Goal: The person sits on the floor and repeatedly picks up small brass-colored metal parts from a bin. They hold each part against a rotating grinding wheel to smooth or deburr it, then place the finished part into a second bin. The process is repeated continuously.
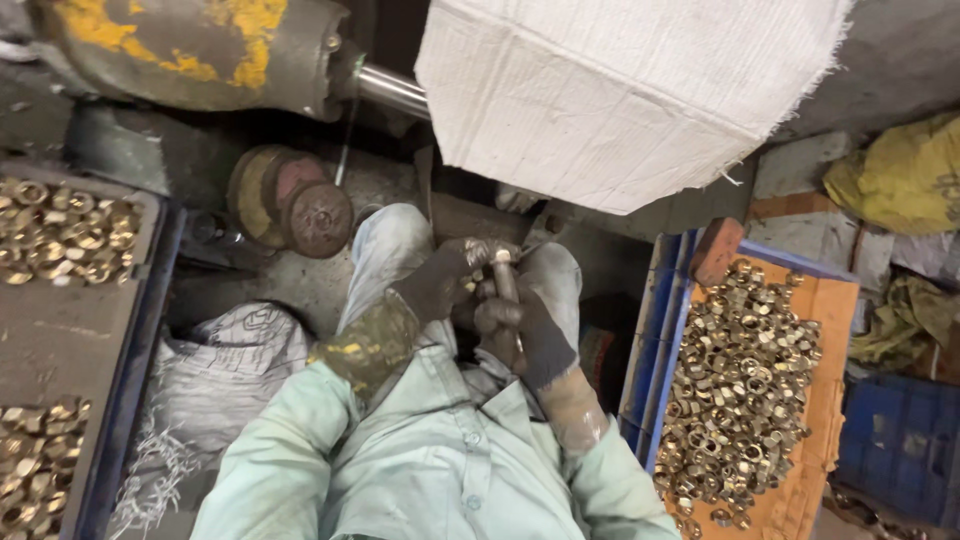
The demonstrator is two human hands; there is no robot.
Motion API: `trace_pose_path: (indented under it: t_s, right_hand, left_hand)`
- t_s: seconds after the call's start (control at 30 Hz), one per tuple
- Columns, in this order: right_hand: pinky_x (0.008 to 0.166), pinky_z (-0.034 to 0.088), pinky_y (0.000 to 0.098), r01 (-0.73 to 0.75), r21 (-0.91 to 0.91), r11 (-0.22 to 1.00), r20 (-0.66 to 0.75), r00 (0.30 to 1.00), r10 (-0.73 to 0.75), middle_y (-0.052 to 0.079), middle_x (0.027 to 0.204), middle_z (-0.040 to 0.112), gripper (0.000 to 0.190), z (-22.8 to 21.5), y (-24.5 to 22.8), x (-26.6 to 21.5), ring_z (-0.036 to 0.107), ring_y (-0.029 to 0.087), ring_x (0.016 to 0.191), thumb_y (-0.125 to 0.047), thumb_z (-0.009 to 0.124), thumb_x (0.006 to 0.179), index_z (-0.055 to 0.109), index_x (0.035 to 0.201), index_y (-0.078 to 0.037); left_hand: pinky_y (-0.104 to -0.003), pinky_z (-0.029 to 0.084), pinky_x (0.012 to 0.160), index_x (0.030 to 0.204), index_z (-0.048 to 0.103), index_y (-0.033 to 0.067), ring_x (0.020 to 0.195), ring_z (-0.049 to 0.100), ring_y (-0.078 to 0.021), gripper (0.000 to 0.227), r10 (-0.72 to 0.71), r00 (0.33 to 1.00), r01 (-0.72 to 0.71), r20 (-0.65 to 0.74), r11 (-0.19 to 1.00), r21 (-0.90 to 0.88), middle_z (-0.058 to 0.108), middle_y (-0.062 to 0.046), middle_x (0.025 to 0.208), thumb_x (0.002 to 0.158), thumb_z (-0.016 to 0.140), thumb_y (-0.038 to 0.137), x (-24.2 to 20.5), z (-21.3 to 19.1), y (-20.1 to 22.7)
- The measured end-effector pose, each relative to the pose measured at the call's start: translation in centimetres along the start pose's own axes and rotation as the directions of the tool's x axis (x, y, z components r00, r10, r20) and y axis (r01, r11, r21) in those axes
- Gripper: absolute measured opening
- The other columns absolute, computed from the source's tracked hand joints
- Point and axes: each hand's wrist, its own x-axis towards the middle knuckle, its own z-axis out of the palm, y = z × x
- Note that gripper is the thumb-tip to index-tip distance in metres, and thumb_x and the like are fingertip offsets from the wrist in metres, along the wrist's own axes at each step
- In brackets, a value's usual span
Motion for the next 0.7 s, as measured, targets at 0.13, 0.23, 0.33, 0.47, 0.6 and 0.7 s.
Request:
trace_pose_path:
  t_s: [0.13, 0.23, 0.33, 0.47, 0.6, 0.7]
  right_hand:
    - [0.042, 0.035, 0.0208, -0.054, 0.320, 0.946, 0.254, 0.967, -0.030, -0.001, 0.078, 0.056, 0.026, -3.3, -1.0, 3.8, 0.044, 0.008, 0.051, -0.014, 0.052, 0.103, 0.057, 0.128, -0.008]
    - [0.040, 0.033, 0.0226, -0.064, 0.504, 0.861, 0.276, 0.957, -0.091, 0.000, 0.075, 0.054, 0.025, -4.8, -1.1, 7.2, 0.040, 0.007, 0.046, -0.018, 0.051, 0.106, 0.058, 0.126, -0.004]
    - [0.034, 0.033, 0.0233, 0.008, 0.540, 0.842, 0.084, 0.994, -0.063, 0.001, 0.074, 0.054, 0.026, -5.7, -1.1, 9.2, 0.038, 0.007, 0.042, -0.023, 0.050, 0.103, 0.059, 0.118, -0.005]
    - [0.035, 0.033, 0.0247, -0.001, 0.516, 0.856, 0.133, 0.988, -0.079, -0.001, 0.070, 0.050, 0.029, -7.0, -1.4, 10.4, 0.037, 0.007, 0.042, -0.023, 0.048, 0.108, 0.059, 0.118, 0.002]
    - [0.036, 0.032, 0.0271, -0.021, 0.441, 0.897, 0.160, 0.986, -0.056, -0.002, 0.066, 0.048, 0.028, -8.2, -1.4, 11.5, 0.037, 0.009, 0.040, -0.023, 0.049, 0.103, 0.060, 0.114, 0.000]
    - [0.041, 0.035, 0.0260, -0.117, 0.478, 0.871, 0.325, 0.944, -0.051, -0.003, 0.067, 0.049, 0.032, -8.1, -1.7, 12.0, 0.040, 0.009, 0.044, -0.026, 0.051, 0.108, 0.059, 0.118, 0.003]
  left_hand:
    - [-0.023, 0.045, 0.063, 0.106, 0.070, 0.0085, 0.070, 0.053, -0.0079, 0.025, 0.072, 0.995, -0.074, -0.063, 0.997, -0.032, 0.066, 0.001, 0.083, 0.102, 0.055, 0.028, 4.5, -1.9, -1.9]
    - [-0.024, 0.041, 0.058, 0.095, 0.067, 0.0106, 0.064, 0.046, -0.0075, 0.024, 0.031, 0.991, -0.052, -0.131, 0.986, -0.161, 0.058, 0.004, 0.076, 0.104, 0.053, 0.028, 7.0, -3.5, -2.9]
    - [-0.024, 0.039, 0.056, 0.088, 0.063, 0.0139, 0.060, 0.045, -0.0088, 0.025, -0.071, 0.980, 0.020, -0.186, 0.965, -0.262, 0.052, 0.005, 0.069, 0.105, 0.052, 0.030, 8.6, -4.4, -3.7]
    - [-0.027, 0.041, 0.054, 0.082, 0.060, 0.0133, 0.058, 0.046, -0.0116, 0.037, -0.092, 0.964, 0.028, -0.248, 0.968, -0.250, 0.050, 0.003, 0.065, 0.105, 0.048, 0.039, 10.0, -5.4, -4.7]
    - [-0.030, 0.041, 0.052, 0.078, 0.058, 0.0142, 0.056, 0.047, -0.0145, 0.037, -0.140, 0.946, 0.079, -0.291, 0.974, -0.213, 0.051, 0.001, 0.063, 0.102, 0.046, 0.039, 10.4, -6.8, -6.0]
    - [-0.028, 0.042, 0.054, 0.090, 0.061, 0.0143, 0.061, 0.050, -0.0116, 0.028, 0.090, 0.950, -0.021, -0.300, 0.974, 0.226, 0.057, 0.003, 0.070, 0.101, 0.042, 0.033, 10.1, -7.4, -6.2]
